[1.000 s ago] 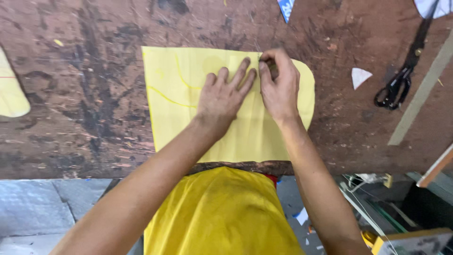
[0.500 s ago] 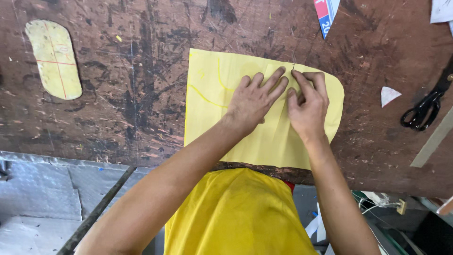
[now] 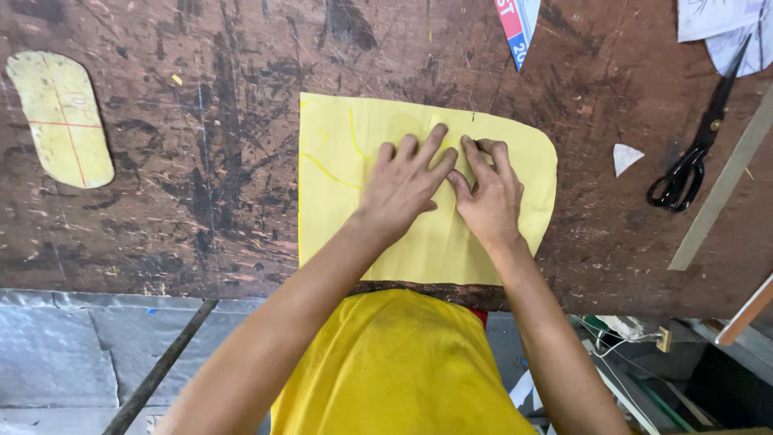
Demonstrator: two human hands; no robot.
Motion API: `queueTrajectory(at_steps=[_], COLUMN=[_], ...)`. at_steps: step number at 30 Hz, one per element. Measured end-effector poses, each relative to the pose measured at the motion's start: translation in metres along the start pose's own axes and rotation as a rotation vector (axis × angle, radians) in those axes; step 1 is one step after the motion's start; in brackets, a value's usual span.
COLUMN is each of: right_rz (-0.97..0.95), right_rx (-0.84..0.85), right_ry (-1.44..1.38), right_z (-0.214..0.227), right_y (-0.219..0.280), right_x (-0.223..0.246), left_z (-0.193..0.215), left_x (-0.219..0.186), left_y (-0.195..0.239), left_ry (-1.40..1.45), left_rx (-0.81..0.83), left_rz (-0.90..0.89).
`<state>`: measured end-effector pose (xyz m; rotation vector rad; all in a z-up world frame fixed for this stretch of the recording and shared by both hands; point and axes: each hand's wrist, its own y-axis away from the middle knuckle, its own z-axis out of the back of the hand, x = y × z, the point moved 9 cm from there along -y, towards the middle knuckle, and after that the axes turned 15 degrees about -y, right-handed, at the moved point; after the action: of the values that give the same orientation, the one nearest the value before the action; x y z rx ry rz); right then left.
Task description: The person folds a yellow paper piece, aligns it with a pattern template, and smooths it on the table. They then gather and move aside multiple yellow paper pieces and a measuring tape, and finally place a ruler on a yellow sheet to mark a straight line.
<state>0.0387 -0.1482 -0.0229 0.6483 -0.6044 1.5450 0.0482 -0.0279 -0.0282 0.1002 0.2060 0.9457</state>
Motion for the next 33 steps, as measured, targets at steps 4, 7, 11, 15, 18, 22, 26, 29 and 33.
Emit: queueTrajectory(at_steps=[4,7,11,15,18,22,26,29,33], right_rz=[-0.07,-0.054,-0.027,-0.073,-0.092,-0.007,-0.017,-0.154,0.108], right_rx=[0.018,0.014,0.022,0.028,0.04,-0.02,-0.002,0.157,0.287], right_ry=[-0.024,-0.043,-0.015,-0.032,-0.041,-0.081,-0.223,-0.5,-0.442], right_z=[-0.001,-0.001,0.001,-0.005,-0.002,0.013,0.008,-0.05,-0.109], right_y=[0.002,0.0,-0.002,0.0,-0.004,-0.021,-0.05,-0.083,-0.112], right_x=[-0.004,0.001,0.006,0.006,0.006,0.024,0.049,0.062,0.109], left_z=[0.012,-0.004,-0.029,-0.04,-0.04,-0.037,-0.039,-0.04,-0.042], left_x=[0.032,0.057,0.062,0.064,0.063,0.067,0.067,0.069,0.069], left_y=[0.05,0.077,0.08,0.084,0.082,0.085,0.087,0.084,0.085], left_ry=[0.124,0.043,0.025,0.024,0.044,0.07,0.082,0.09,0.071], left_rx=[-0.308,-0.317,-0.29,-0.28,-0.279,-0.291,-0.297,-0.295,-0.308], left_rz=[0.261,0.414,0.392,0.394,0.394,0.411,0.413,0.404,0.398])
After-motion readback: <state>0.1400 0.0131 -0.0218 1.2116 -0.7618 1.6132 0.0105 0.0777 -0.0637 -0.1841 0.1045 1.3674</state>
